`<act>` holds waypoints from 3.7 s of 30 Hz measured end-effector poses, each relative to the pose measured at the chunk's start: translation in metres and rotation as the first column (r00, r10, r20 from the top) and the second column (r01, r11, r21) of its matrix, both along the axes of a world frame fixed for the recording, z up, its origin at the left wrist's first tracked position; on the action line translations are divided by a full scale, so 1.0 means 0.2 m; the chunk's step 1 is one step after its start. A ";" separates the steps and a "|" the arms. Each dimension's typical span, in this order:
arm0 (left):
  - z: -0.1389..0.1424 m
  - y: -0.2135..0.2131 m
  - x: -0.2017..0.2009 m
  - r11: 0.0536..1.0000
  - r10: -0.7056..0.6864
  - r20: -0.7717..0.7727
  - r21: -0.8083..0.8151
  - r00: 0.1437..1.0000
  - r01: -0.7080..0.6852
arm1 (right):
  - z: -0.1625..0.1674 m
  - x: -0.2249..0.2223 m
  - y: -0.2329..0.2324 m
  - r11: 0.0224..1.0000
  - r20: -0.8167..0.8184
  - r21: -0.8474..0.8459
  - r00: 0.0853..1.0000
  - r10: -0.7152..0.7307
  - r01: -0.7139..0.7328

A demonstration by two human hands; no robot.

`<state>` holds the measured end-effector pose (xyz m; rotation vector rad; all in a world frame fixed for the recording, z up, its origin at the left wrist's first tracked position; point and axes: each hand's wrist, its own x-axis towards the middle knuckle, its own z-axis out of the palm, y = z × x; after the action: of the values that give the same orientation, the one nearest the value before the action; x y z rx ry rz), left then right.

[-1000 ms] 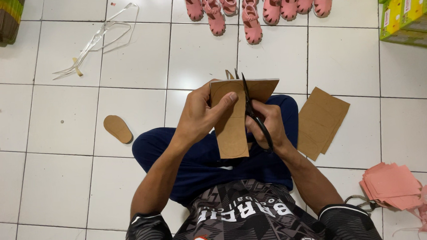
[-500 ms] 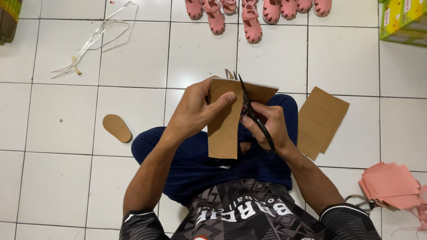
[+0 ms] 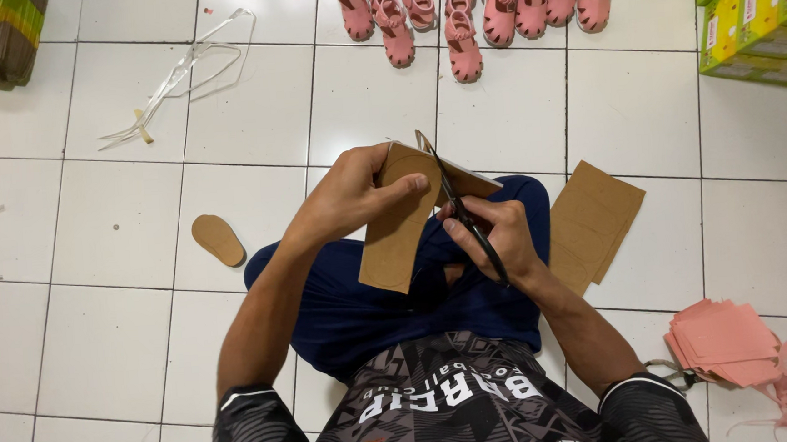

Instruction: The person sits on the workshop floor and cuts sandal sole patterns out of cardboard sheets using scissors, trimming along drawn outlines and setting finished cut pieces aside while finished pink sandals lie nearby.

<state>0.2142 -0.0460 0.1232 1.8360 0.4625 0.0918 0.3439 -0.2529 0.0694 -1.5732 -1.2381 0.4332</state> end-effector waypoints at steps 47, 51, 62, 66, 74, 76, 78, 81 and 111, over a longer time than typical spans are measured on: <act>-0.20 -0.40 0.07 0.735 0.618 0.509 -0.645 0.599 -0.210 | -0.06 -0.02 0.17 0.993 -0.201 0.026 0.974 -0.104 0.112; -0.19 -0.38 0.06 0.751 0.585 0.522 -0.638 0.620 -0.171 | -0.05 -0.02 0.16 0.993 -0.177 0.025 0.978 -0.109 0.115; -0.18 -0.29 0.04 0.779 0.515 0.512 -0.614 0.687 -0.126 | -0.01 -0.01 0.12 0.995 -0.148 -0.024 0.984 -0.097 0.095; -0.20 -0.27 0.04 0.715 0.569 0.457 -0.686 0.684 -0.136 | -0.01 -0.03 0.14 0.993 -0.182 -0.040 0.977 -0.113 0.108; -0.27 -0.36 0.15 0.588 0.719 0.388 -0.782 0.576 -0.207 | -0.07 -0.06 0.18 0.993 -0.231 0.006 0.967 -0.109 0.114; -0.26 -0.38 0.13 0.609 0.702 0.386 -0.761 0.599 -0.224 | -0.10 -0.04 0.18 0.992 -0.192 0.016 0.974 -0.121 0.126; -0.25 -0.38 0.12 0.609 0.692 0.382 -0.765 0.612 -0.211 | -0.12 -0.02 0.19 0.988 -0.127 0.006 0.980 -0.152 0.153; -0.23 -0.37 0.11 0.571 0.700 0.366 -0.802 0.614 -0.174 | -0.13 -0.03 0.18 0.994 -0.199 0.009 0.974 -0.104 0.108; -0.24 -0.26 0.04 0.707 0.553 0.346 -0.676 0.758 -0.207 | -0.11 -0.02 0.14 0.996 -0.169 0.056 0.984 -0.058 0.068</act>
<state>0.2222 -0.0985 0.0749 0.9746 0.4213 0.6683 0.3395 -0.2245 0.0477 -1.4877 -1.0608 0.4717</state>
